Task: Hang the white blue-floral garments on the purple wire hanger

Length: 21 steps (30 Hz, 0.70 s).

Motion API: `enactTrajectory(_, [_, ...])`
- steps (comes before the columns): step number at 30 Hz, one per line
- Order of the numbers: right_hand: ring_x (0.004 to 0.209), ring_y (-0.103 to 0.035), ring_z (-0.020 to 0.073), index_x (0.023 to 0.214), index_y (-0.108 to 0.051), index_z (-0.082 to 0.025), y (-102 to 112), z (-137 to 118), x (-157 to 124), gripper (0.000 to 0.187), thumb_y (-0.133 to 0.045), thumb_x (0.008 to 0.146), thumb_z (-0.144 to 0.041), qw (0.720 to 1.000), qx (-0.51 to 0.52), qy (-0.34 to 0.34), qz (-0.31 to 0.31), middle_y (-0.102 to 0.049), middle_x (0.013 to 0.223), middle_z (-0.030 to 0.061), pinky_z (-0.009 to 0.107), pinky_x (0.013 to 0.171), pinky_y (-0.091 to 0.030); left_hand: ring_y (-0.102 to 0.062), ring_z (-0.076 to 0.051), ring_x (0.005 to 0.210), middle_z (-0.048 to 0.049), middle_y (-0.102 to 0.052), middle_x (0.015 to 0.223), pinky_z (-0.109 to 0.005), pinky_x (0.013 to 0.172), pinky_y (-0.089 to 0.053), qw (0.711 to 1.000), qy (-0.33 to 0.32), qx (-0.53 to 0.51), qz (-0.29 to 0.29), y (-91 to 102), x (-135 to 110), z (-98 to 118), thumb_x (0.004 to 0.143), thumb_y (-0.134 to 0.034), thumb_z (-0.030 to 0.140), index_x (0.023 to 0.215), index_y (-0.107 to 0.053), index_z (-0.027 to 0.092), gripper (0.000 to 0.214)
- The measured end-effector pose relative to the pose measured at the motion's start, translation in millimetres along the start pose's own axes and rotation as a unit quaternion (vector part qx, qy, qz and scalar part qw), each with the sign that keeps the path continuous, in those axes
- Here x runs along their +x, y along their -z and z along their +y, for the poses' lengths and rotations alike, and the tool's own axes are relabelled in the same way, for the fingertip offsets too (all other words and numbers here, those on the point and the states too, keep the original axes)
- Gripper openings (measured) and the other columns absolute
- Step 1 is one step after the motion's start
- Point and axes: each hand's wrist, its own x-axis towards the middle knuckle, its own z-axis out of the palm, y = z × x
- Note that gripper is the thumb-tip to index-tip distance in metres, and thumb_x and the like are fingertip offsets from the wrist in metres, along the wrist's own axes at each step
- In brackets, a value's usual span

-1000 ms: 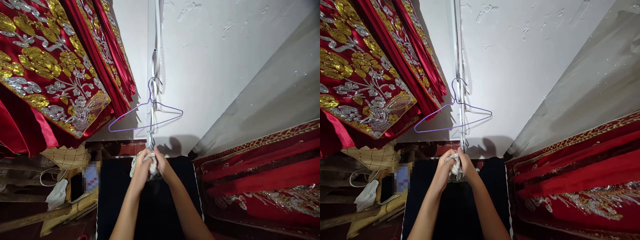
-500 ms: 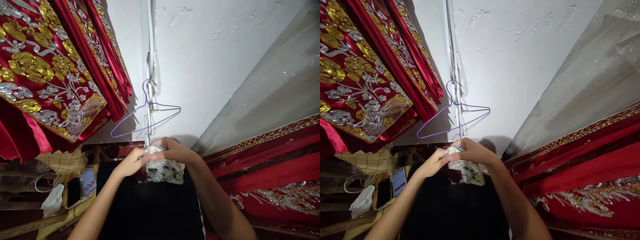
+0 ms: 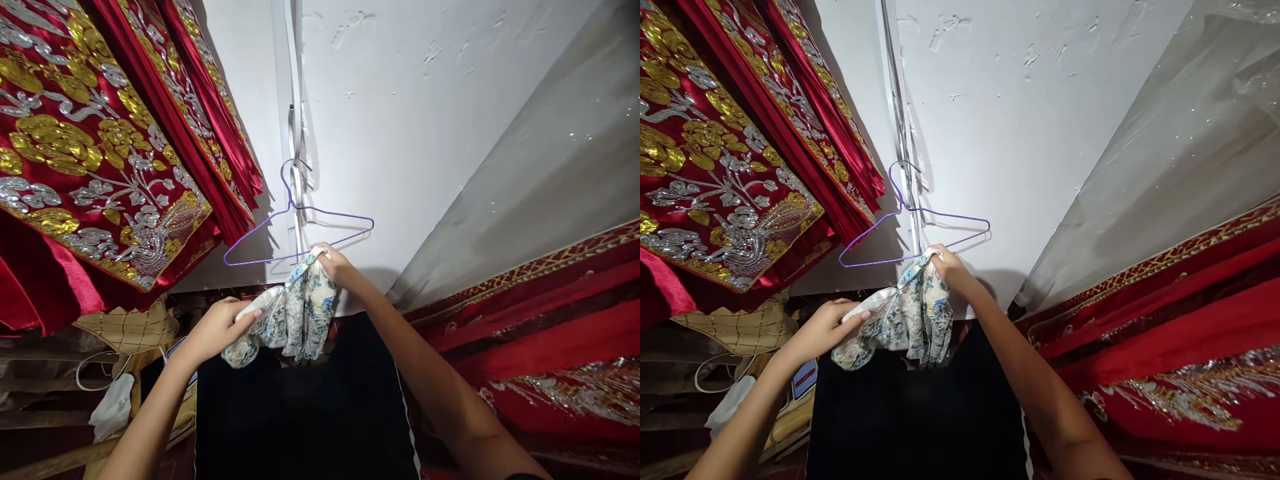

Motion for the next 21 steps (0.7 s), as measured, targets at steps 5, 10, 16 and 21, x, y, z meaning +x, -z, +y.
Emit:
enactTrajectory(5, [0.060,-0.036,0.0138,0.068,-0.042,-0.022,-6,26,-8,0.020,-0.046,0.086,-0.031,0.995,-0.073,0.065,0.035,-0.038,0.060,-0.0045,0.027,0.059,-0.029,-0.064,-0.025,0.076,-0.0058,-0.071,0.075,-0.032,0.077,-0.044,0.996,0.020,0.063,-0.063,1.4,-6,-4,0.093,-0.054,0.038,0.075,-0.069,0.025,0.027])
enactTrajectory(10, [0.057,-0.030,0.0131,0.061,-0.032,-0.022,15,17,-32,0.031,-0.049,0.085,-0.031,0.984,-0.128,0.117,0.029,-0.029,0.058,-0.0045,0.028,0.057,-0.024,-0.041,-0.035,0.142,-0.0084,-0.058,0.144,-0.055,0.115,-0.026,0.959,0.105,0.263,-0.011,16.0,-6,-23,0.094,-0.043,0.026,0.107,-0.073,0.024,0.033])
enactTrajectory(16, [0.058,-0.032,0.0131,0.061,-0.033,-0.022,15,8,-47,0.029,-0.049,0.083,-0.031,0.983,-0.141,0.112,0.019,-0.031,0.057,-0.0039,0.028,0.056,-0.024,-0.050,-0.037,0.135,-0.0166,-0.053,0.147,-0.054,0.103,-0.044,0.937,0.170,0.297,0.075,29.4,14,-7,0.100,-0.029,0.033,0.108,-0.070,0.015,0.045])
enactTrajectory(21, [0.058,-0.030,0.0126,0.061,-0.030,-0.022,3,8,-49,0.024,-0.047,0.077,-0.026,0.985,-0.139,0.100,0.033,-0.028,0.056,-0.0039,0.028,0.056,-0.024,-0.069,-0.037,0.103,-0.0183,-0.072,0.113,-0.046,0.083,-0.052,0.930,0.222,0.248,0.153,34.7,17,-15,0.100,-0.032,0.038,0.107,-0.068,0.017,0.043])
